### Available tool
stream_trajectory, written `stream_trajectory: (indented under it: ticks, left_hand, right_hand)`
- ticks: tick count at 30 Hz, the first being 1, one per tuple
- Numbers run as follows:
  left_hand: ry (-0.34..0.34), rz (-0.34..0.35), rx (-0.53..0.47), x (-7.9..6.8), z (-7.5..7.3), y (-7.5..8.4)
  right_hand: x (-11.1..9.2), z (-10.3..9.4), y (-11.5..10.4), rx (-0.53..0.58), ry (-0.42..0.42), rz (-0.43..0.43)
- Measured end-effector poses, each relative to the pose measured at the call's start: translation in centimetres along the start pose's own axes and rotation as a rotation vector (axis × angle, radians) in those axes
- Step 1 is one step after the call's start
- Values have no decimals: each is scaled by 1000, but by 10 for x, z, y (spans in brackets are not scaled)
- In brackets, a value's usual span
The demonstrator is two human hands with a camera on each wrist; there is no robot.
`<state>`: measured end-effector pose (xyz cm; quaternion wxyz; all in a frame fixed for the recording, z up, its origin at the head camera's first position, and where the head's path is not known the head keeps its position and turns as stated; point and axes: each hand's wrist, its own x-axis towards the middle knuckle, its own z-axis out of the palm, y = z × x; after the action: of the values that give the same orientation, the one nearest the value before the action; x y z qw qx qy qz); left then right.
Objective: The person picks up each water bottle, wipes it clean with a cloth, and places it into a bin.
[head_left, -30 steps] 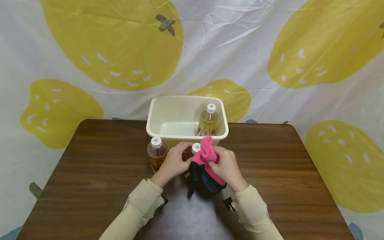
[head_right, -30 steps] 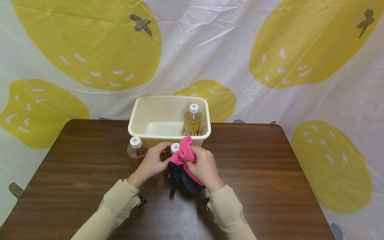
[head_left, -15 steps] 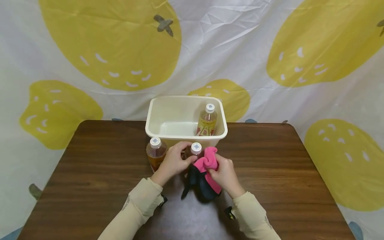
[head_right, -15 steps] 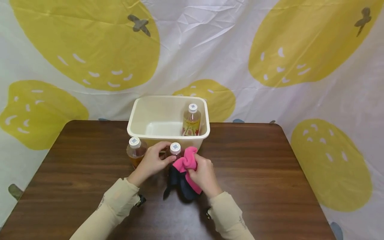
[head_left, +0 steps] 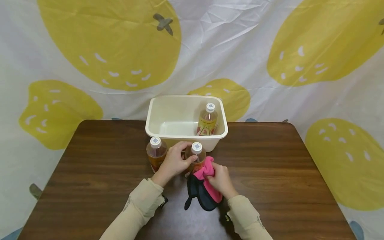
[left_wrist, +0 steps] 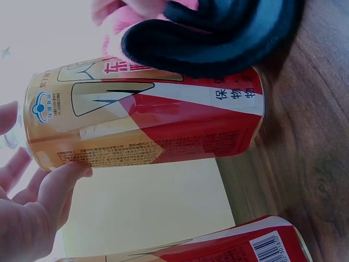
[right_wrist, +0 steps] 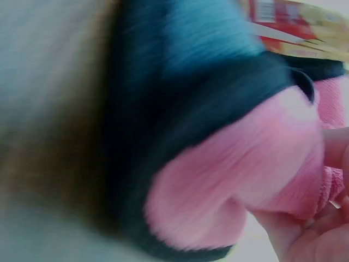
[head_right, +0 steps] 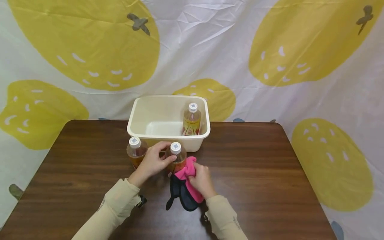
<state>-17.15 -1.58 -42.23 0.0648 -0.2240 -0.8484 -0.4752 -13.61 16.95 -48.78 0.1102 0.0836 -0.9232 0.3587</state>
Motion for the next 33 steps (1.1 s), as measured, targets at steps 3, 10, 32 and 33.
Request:
stream_trajectory:
  ticks: [3,10,32,33]
  left_hand:
    - [0,12,5,0,1,0]
    - [23,45,22,1,2,-1]
    - [4,41,13,0,2,-7]
    - [4,35,9,0,3,-6]
  right_hand:
    - [5,-16,-11,20,-13,-2]
    - [24,-56,-51,88,52,-96]
    - [0,4,2,-77,-68,12]
    - [1,4,2,-73,-63,8]
